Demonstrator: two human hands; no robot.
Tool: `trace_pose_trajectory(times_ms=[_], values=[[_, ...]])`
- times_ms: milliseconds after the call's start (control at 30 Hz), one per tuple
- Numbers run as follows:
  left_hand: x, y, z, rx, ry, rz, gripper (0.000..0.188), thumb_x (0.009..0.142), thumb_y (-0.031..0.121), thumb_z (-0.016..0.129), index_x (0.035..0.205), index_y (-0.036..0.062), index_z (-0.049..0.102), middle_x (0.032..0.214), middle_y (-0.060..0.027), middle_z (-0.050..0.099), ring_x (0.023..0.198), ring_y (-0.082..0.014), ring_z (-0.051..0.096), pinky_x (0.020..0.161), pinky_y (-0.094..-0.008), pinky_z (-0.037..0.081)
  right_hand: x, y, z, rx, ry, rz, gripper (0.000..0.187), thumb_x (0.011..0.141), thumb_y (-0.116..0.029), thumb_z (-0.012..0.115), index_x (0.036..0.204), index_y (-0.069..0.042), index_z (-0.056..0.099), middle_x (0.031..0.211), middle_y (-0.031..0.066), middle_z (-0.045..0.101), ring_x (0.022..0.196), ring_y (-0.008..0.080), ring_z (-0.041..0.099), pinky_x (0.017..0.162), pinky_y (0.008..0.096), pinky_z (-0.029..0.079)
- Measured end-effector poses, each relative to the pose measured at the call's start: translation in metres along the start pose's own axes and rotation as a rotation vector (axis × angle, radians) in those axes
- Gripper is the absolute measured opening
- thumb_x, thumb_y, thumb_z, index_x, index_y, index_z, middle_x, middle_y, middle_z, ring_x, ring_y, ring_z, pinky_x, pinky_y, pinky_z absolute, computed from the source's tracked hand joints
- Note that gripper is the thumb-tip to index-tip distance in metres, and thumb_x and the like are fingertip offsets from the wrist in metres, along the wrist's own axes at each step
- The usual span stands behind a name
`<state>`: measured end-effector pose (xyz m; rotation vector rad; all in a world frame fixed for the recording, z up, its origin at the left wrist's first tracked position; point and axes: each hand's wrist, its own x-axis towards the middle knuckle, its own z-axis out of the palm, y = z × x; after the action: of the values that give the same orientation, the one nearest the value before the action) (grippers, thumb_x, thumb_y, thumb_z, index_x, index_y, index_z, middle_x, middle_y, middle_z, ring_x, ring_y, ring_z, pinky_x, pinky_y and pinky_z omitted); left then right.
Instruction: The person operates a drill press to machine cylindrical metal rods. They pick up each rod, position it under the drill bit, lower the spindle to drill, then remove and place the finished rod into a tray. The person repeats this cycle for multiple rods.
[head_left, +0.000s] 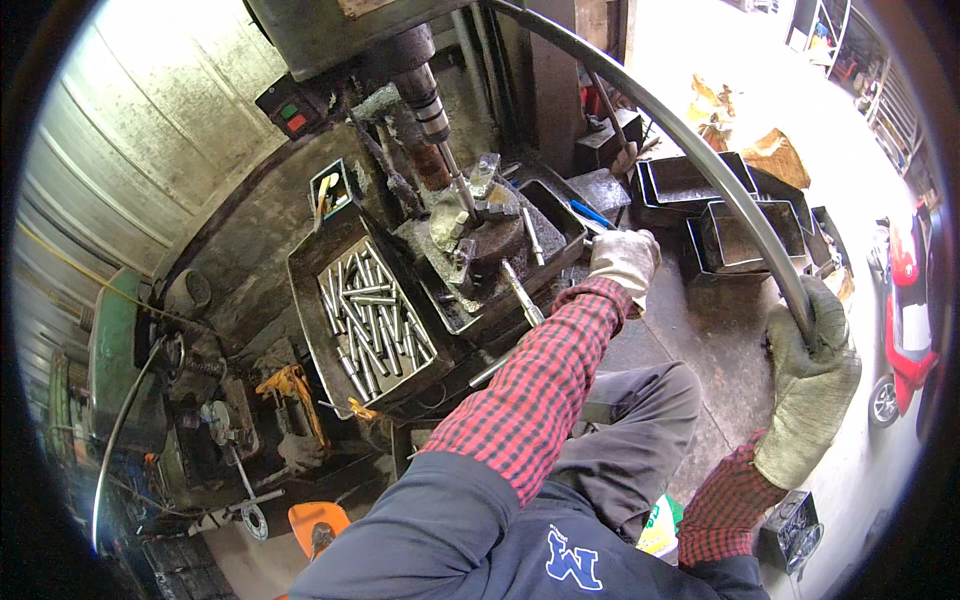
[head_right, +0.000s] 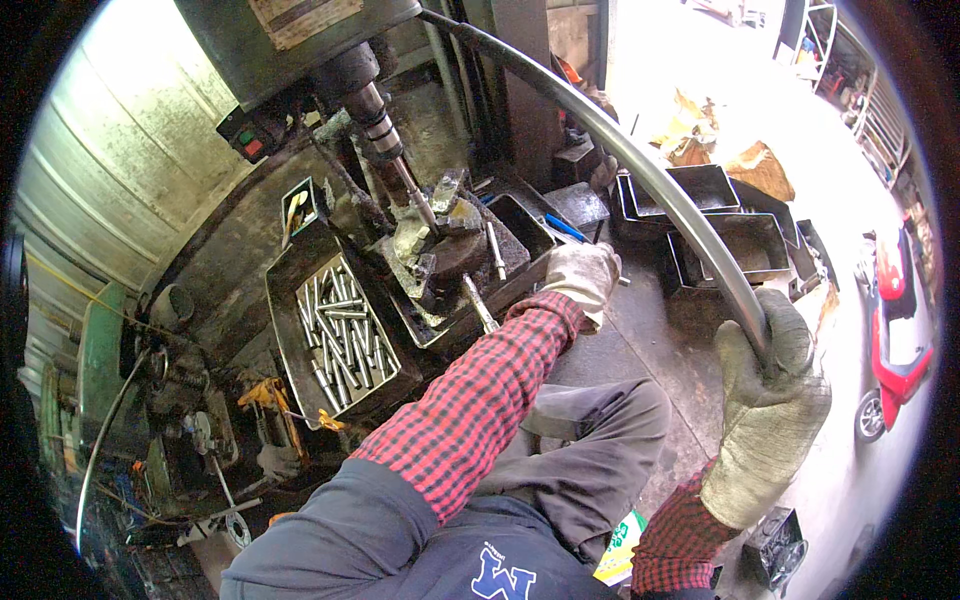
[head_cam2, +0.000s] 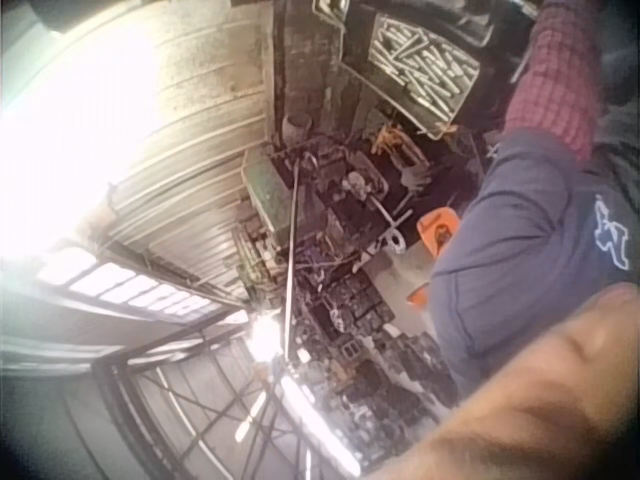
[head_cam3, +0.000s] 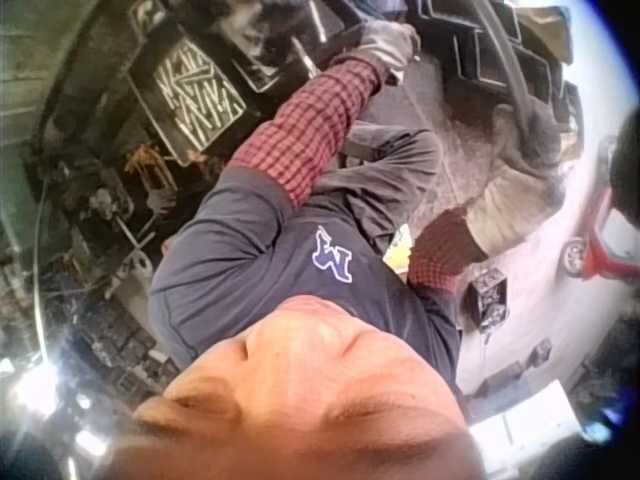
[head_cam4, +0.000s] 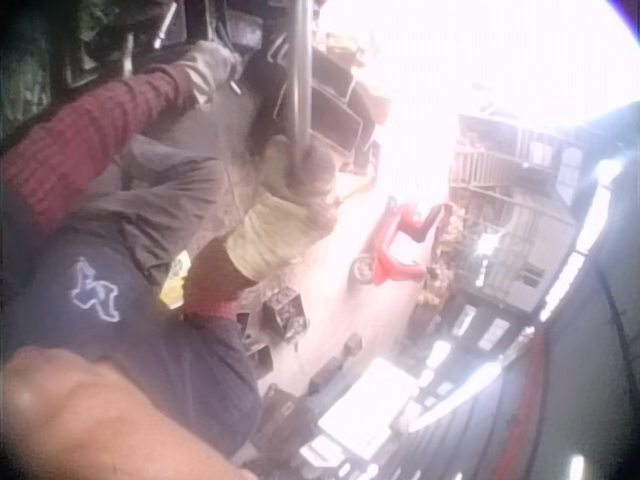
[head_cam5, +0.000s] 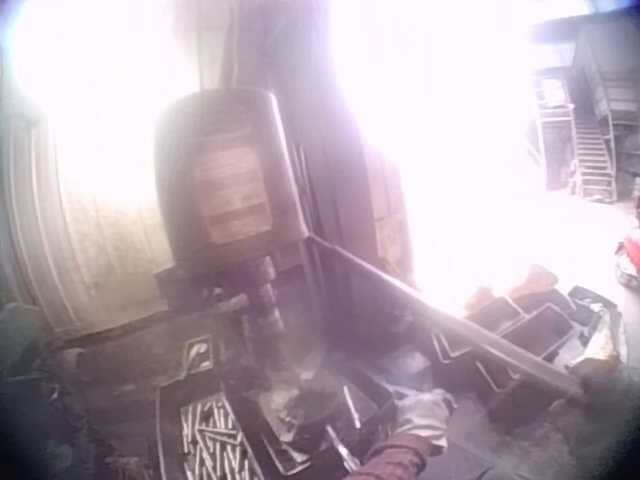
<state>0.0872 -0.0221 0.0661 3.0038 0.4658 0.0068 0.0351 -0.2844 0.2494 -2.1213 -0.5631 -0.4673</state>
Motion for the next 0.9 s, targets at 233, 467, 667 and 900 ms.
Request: trace_pose_trajectory(times_ms=[233, 467, 667, 900], values=[[-0.011, 0.001, -0.02, -0.027, -0.028, 0.007, 0.046, 0.075, 0.016, 0.088, 0.118, 0.004, 0.08, 0.11, -0.0165, 0.085, 0.104, -0.0321, 0.084, 0.08, -0.0441, 0.066, 0.004, 0.0, -0.006, 0.059, 0.033, -0.011, 0.039, 0.095, -0.002, 0.084, 0.133, -0.005, 0.078, 0.097, 0.0023, 0.076, 0.082, 0.0075, 0.067, 0.072, 0.0266, 0.056], [-0.01, 0.002, -0.027, -0.029, -0.073, 0.009, 0.05, 0.075, 0.019, 0.09, 0.121, 0.0039, 0.079, 0.114, -0.0176, 0.085, 0.107, -0.0319, 0.084, 0.081, -0.0441, 0.067, 0.011, -0.013, -0.01, 0.108, 0.06, -0.011, 0.035, 0.094, -0.002, 0.086, 0.128, -0.004, 0.078, 0.105, 0.0042, 0.079, 0.094, 0.0097, 0.07, 0.084, 0.0284, 0.059], [-0.005, 0.002, -0.018, -0.033, -0.049, -0.005, 0.042, 0.082, 0.019, 0.087, 0.12, 0.0049, 0.08, 0.113, -0.0162, 0.085, 0.106, -0.0312, 0.084, 0.078, -0.0462, 0.067, 0.016, -0.024, -0.024, 0.033, 0.043, 0.022, 0.036, 0.093, -0.004, 0.089, 0.128, -0.004, 0.079, 0.107, 0.0042, 0.081, 0.096, 0.0086, 0.07, 0.084, 0.0271, 0.06], [-0.003, 0.003, -0.012, -0.019, -0.003, -0.02, 0.029, 0.096, 0.018, 0.077, 0.123, 0.0062, 0.081, 0.112, -0.0136, 0.085, 0.103, -0.0305, 0.084, 0.075, -0.0486, 0.067, 0.027, -0.02, -0.039, 0.08, -0.006, 0.004, 0.039, 0.096, -0.001, 0.085, 0.134, -0.004, 0.076, 0.114, 0.0034, 0.078, 0.102, 0.0102, 0.072, 0.091, 0.0271, 0.059]])
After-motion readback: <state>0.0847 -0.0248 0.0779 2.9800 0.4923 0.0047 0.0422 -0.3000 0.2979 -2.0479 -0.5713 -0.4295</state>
